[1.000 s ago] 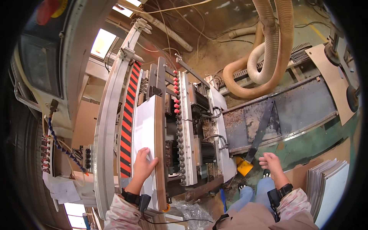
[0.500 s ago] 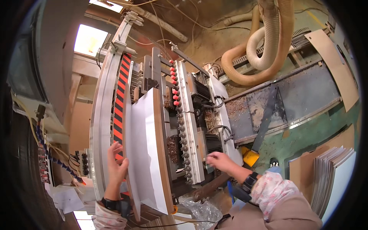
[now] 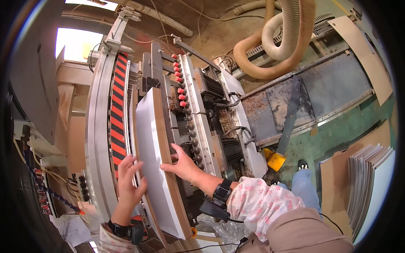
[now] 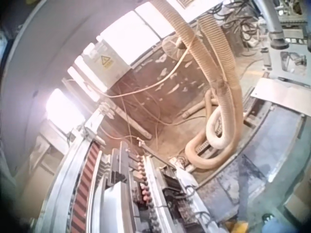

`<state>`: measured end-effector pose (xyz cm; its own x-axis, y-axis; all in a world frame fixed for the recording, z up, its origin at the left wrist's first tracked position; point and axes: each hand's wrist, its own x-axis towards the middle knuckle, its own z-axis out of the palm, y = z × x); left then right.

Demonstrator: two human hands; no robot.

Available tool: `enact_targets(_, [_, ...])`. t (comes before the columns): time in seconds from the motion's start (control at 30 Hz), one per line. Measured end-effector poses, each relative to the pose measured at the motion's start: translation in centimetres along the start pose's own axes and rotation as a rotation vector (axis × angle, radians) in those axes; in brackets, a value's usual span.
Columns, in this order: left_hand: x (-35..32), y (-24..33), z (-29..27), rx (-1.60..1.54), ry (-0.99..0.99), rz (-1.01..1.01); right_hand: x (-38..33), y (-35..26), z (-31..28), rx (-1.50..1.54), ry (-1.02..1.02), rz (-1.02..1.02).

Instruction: The person repeatedly picks up white rectangular panels from a stack and feeds them into an edge banding machine. They guide the panels through the machine's rollers and then remove the processed panels to place them on a nearby surface.

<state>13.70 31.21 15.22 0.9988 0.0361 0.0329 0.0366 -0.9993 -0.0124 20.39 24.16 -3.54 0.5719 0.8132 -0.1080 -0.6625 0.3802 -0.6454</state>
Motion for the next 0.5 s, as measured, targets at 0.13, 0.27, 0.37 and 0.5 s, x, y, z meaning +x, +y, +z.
enact_targets(0.13, [1.0,0.2,1.0,0.085,-0.239,0.287,-0.1,-1.0,0.1,-0.026,0.033,0.028])
enact_targets(0.27, [1.7,0.0,1.5,0.094,-0.360,0.346,0.7,-0.9,0.2,-0.081,0.043,0.021])
enact_targets(0.37, [1.8,0.4,0.9,0.110,-0.347,0.360,1.4,-0.1,0.3,-0.208,0.080,-0.007])
enact_targets(0.5, [1.4,-0.3,0.3,0.137,-0.336,0.388,1.2,-0.5,1.0,-0.279,0.069,-0.027])
